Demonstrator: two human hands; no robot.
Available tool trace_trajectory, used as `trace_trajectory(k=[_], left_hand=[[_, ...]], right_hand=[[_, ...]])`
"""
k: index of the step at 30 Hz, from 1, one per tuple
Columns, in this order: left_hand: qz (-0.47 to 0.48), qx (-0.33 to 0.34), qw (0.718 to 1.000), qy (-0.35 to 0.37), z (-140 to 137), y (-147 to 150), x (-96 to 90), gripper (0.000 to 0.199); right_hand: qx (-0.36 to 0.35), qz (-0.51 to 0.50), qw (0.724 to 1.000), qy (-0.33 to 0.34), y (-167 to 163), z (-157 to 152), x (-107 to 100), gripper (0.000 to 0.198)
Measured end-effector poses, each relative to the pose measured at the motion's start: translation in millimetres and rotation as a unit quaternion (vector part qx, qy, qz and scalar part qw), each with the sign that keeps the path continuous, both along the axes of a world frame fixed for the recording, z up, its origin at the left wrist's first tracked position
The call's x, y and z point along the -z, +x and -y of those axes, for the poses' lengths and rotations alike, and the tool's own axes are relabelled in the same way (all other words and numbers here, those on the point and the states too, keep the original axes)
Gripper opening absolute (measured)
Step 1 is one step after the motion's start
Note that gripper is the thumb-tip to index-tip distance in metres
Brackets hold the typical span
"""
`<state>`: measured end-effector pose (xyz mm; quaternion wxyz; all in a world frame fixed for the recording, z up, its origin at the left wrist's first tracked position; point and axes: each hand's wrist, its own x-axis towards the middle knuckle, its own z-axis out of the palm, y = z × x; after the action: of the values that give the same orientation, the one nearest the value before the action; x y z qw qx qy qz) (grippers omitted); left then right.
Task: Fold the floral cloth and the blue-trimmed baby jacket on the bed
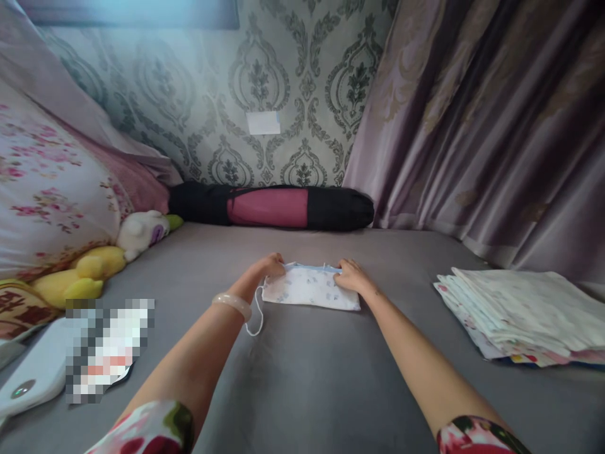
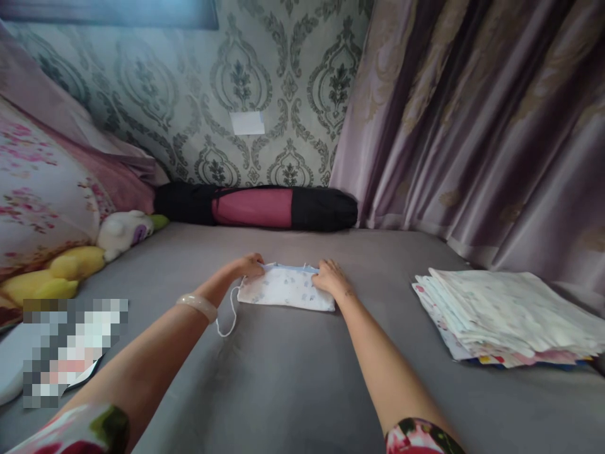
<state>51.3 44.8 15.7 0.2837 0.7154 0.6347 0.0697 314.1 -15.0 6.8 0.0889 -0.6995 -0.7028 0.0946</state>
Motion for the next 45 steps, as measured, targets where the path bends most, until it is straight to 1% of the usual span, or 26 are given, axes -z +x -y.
trace_trajectory(k=[4,7,9,12,16,18,20,23,25,28,30,32,35,37,40,45], left_hand=[[0.022,-0.014,1.000,0.008,5.3,3.0,3.6,0.031],[0.048,-0.022,0.998,0.019,11.3,1.0,3.8,0.029],[0.071,-0.020,0.997,0.030,15.7,-2.3,0.1,0.027],[0.110,-0.006,0.993,0.051,21.7,-9.1,-12.6,0.025],[0.164,0.026,0.983,0.081,25.3,-20.1,-37.8,0.030],[0.190,0.053,0.975,0.102,25.9,-25.2,-50.5,0.027],[0.205,0.065,0.968,0.133,27.2,-28.8,-61.5,0.024],[0.202,0.039,0.955,0.212,31.5,-29.3,-72.3,0.026],[0.174,0.010,0.948,0.265,36.0,-27.4,-73.9,0.027],[0.101,-0.017,0.946,0.308,44.7,-25.5,-66.2,0.025],[0.059,-0.011,0.945,0.322,51.7,-26.8,-55.9,0.022],[0.039,0.008,0.940,0.337,59.5,-30.2,-43.8,0.020],[0.046,0.046,0.928,0.366,72.3,-37.3,-27.5,0.022],[0.054,0.069,0.921,0.379,80.9,-42.0,-19.8,0.023],[0.060,0.098,0.914,0.389,93.0,-48.1,-12.5,0.024],[0.044,0.155,0.904,0.397,110.9,-57.0,-4.6,0.028]], right_hand=[[0.040,-0.094,0.994,-0.031,3.4,-7.2,-1.9,0.034],[0.049,-0.122,0.991,-0.030,5.1,-7.2,-6.6,0.030],[0.049,-0.144,0.988,-0.025,5.9,-3.7,-12.1,0.027],[0.039,-0.177,0.983,-0.015,8.0,4.9,-23.9,0.026],[0.013,-0.208,0.978,0.008,12.9,16.0,-45.1,0.024],[-0.004,-0.225,0.974,0.027,14.9,19.4,-57.4,0.025],[-0.027,-0.243,0.968,0.060,16.0,20.8,-69.0,0.027],[-0.062,-0.247,0.959,0.127,15.5,20.9,-80.8,0.029],[-0.066,-0.223,0.958,0.170,13.8,21.8,-82.0,0.029],[-0.065,-0.171,0.960,0.210,10.7,27.8,-73.9,0.030],[-0.080,-0.135,0.964,0.214,9.2,35.8,-65.0,0.033],[-0.098,-0.104,0.967,0.212,8.4,46.2,-56.7,0.033],[-0.121,-0.080,0.966,0.216,8.1,62.9,-48.2,0.032],[-0.130,-0.073,0.965,0.216,7.9,72.8,-44.7,0.033],[-0.149,-0.078,0.962,0.215,8.5,84.8,-38.9,0.033],[-0.209,-0.102,0.941,0.244,14.3,99.6,-20.7,0.034]])
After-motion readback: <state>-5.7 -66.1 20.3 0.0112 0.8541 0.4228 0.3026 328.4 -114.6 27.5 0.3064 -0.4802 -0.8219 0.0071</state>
